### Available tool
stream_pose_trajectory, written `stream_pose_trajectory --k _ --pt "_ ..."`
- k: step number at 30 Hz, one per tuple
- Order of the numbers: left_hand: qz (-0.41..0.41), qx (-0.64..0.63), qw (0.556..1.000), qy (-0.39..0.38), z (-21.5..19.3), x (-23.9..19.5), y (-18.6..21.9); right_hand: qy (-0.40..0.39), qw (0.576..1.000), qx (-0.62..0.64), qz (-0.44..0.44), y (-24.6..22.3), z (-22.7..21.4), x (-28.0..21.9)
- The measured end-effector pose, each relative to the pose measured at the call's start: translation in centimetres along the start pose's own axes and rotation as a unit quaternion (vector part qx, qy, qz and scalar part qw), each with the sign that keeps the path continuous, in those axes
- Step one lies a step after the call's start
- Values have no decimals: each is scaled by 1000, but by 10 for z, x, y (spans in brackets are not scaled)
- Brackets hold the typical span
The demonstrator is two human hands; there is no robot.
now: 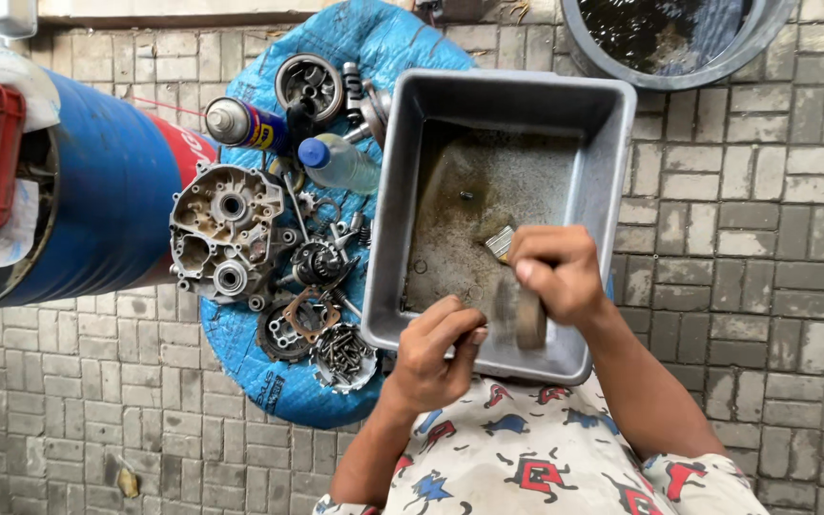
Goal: The person scrubs small mechanical parts with a wire brush and wipes them with a rag. They repeatedly pick up parts from a blue tarp, clean them over a metal tray, and place them back down.
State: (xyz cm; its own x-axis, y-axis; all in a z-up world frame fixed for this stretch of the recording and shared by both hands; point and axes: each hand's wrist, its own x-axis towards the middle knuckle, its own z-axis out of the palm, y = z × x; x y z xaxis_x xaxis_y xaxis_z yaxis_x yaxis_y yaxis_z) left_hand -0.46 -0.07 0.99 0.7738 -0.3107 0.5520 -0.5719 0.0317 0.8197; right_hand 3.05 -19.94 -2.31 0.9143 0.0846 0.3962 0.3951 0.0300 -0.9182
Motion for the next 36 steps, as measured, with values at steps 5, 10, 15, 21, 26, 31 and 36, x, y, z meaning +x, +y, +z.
stream_pose_trajectory --k 5,10,15,21,26,31,36 --pt "-4 -2 1000 0 2 0 -7 -3 1000 -2 -19 -44 -3 13" --pt "13 -4 1000 -14 -5 2 2 30 999 19 -22 10 3 -10" --pt "4 5 1000 -16 -3 7 -8 35 998 56 -16 -43 6 2" --pt "-31 31 997 -61 -11 -7 19 31 994 -37 96 -2 -2 -4" --pt "-56 47 994 -85 -8 -8 22 -15 1000 10 18 -50 14 5" --pt "-27 18 996 -84 -6 -2 13 -8 989 -86 117 -11 -1 -1" --pt "-18 -17 999 -23 -1 -7 4 9 998 63 13 -12 17 -5"
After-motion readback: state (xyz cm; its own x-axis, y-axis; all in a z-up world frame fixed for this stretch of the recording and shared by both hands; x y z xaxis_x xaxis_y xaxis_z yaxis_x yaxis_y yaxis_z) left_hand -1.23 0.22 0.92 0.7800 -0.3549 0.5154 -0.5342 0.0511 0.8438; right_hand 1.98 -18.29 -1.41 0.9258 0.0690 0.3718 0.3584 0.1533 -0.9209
